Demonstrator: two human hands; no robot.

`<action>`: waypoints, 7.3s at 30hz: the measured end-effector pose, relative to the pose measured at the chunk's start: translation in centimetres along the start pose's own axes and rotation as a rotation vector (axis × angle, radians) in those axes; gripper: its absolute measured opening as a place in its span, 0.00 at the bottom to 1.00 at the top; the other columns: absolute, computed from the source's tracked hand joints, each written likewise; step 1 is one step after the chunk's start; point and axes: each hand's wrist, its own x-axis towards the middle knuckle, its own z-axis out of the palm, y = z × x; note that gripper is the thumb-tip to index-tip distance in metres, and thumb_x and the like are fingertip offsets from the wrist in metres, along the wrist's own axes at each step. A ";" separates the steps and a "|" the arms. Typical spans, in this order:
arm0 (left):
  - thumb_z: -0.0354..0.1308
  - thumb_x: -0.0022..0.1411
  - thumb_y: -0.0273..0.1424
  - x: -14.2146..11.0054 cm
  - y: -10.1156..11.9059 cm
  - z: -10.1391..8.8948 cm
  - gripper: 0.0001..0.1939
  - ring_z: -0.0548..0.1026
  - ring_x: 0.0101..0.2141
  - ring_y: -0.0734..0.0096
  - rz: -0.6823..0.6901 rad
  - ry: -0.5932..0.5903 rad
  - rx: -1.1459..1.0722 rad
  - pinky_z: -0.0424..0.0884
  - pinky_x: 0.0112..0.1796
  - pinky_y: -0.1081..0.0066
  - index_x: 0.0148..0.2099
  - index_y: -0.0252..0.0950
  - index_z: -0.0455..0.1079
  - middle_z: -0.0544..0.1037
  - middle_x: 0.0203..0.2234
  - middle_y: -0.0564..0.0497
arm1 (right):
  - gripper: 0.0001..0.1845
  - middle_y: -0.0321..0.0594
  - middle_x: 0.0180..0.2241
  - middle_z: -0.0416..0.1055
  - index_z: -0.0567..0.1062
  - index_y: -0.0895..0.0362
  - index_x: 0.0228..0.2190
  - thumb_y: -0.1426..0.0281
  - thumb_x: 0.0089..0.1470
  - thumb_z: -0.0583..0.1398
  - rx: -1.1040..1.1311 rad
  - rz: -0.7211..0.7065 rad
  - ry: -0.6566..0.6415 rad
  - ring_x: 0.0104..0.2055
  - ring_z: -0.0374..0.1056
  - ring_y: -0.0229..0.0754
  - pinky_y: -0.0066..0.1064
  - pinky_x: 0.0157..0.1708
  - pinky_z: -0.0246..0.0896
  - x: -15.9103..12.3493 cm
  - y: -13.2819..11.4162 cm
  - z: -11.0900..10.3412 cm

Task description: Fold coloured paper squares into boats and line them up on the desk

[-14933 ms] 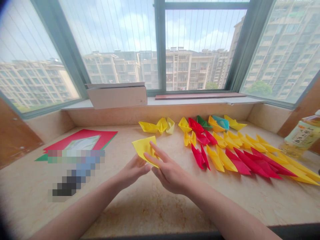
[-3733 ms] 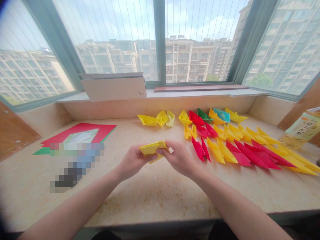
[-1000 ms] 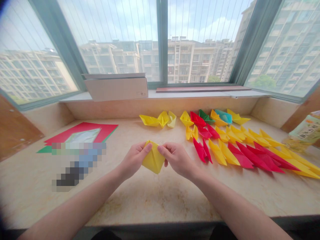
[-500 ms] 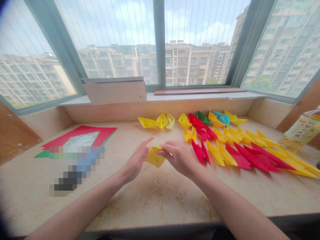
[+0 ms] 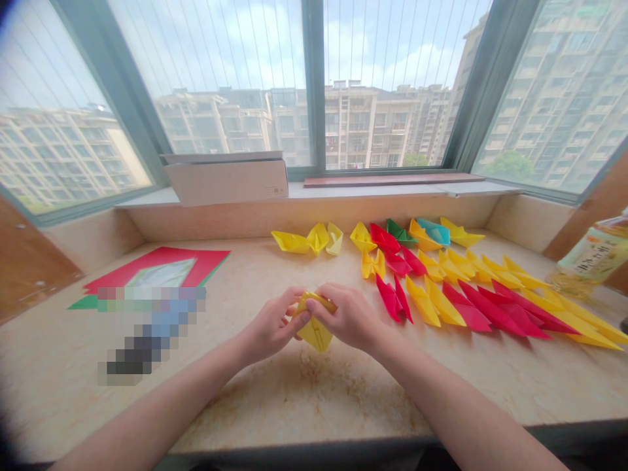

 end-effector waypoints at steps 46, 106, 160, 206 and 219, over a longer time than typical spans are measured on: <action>0.56 0.67 0.45 -0.2 1.5 1.4 0.19 0.78 0.35 0.74 0.183 0.150 -0.423 0.74 0.37 0.70 0.44 0.44 0.48 0.70 0.59 0.40 | 0.21 0.36 0.26 0.64 0.65 0.50 0.30 0.50 0.67 0.47 0.500 0.243 0.727 0.26 0.63 0.43 0.31 0.25 0.62 0.6 0.0 -0.1; 0.69 0.54 0.28 0.5 0.2 0.3 0.27 0.76 0.51 0.64 0.257 0.333 -0.407 0.76 0.47 0.61 0.44 0.44 0.51 0.66 0.61 0.44 | 0.26 0.27 0.53 0.75 0.66 0.39 0.59 0.78 0.67 0.56 -0.497 -0.651 0.156 0.57 0.68 0.41 0.48 0.66 0.34 -0.8 1.1 -2.5; 0.54 0.67 0.49 0.1 -0.5 -0.3 0.26 0.78 0.34 0.62 0.183 0.210 -0.300 0.73 0.39 0.66 0.44 0.31 0.80 0.82 0.33 0.44 | 0.10 0.37 0.30 0.77 0.76 0.57 0.30 0.62 0.55 0.66 0.599 0.146 0.019 0.32 0.71 0.41 0.29 0.31 0.64 -0.1 -0.5 0.7; 0.47 0.69 0.51 -0.1 1.4 1.0 0.33 0.65 0.13 0.79 -0.089 0.063 -0.528 0.51 0.13 0.80 0.62 0.28 0.66 0.76 0.22 0.48 | 0.30 0.47 0.37 0.77 0.70 0.59 0.51 0.48 0.62 0.57 1.134 0.178 -0.589 0.37 0.76 0.43 0.24 0.25 0.72 0.2 -0.7 1.2; 0.53 0.65 0.53 -0.2 0.9 0.6 0.33 0.68 0.14 0.81 -0.026 0.185 -0.540 0.60 0.13 0.78 0.56 0.29 0.72 0.82 0.42 0.34 | 0.26 0.46 0.34 0.76 0.77 0.62 0.38 0.52 0.67 0.51 0.847 0.054 -0.343 0.34 0.75 0.41 0.24 0.21 0.73 -0.4 -2.1 2.1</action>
